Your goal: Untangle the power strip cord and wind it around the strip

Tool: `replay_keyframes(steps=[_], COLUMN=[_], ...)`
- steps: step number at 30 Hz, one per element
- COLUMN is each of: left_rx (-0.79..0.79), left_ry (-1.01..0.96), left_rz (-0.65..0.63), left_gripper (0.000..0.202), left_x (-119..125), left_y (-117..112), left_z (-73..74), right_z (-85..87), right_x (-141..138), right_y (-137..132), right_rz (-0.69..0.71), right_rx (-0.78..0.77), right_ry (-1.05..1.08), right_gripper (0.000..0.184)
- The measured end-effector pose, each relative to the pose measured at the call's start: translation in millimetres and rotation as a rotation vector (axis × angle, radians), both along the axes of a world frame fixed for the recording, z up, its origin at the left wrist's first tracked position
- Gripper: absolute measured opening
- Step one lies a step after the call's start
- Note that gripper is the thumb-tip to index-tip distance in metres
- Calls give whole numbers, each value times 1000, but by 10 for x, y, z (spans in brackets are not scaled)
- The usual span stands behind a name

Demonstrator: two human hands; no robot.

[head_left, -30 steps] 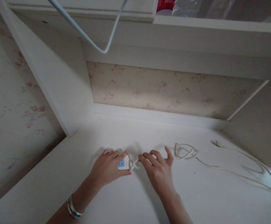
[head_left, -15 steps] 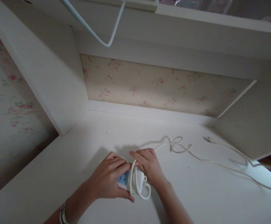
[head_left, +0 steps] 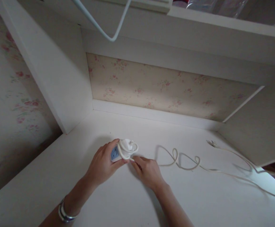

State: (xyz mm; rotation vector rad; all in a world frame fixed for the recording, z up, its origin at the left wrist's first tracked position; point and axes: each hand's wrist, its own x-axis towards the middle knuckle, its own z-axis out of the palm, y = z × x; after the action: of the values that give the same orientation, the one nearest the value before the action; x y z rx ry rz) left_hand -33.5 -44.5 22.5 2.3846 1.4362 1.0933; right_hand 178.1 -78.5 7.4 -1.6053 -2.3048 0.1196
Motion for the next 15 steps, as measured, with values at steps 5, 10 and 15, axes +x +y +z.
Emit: replay_keyframes(steps=[5, 10, 15], left_rx=[-75, -59, -108], left_ry=[43, 119, 169], left_rz=[78, -47, -140], left_gripper=[64, 74, 74], left_x=[46, 103, 137], left_y=[26, -12, -67], left_z=[-18, -16, 27], right_z=[27, 21, 72], right_x=[-103, -73, -24], right_y=[-83, -113, -171], right_rz=[91, 158, 219], right_rx=[184, 412, 529], right_ry=[-31, 14, 54], right_gripper=[31, 21, 13])
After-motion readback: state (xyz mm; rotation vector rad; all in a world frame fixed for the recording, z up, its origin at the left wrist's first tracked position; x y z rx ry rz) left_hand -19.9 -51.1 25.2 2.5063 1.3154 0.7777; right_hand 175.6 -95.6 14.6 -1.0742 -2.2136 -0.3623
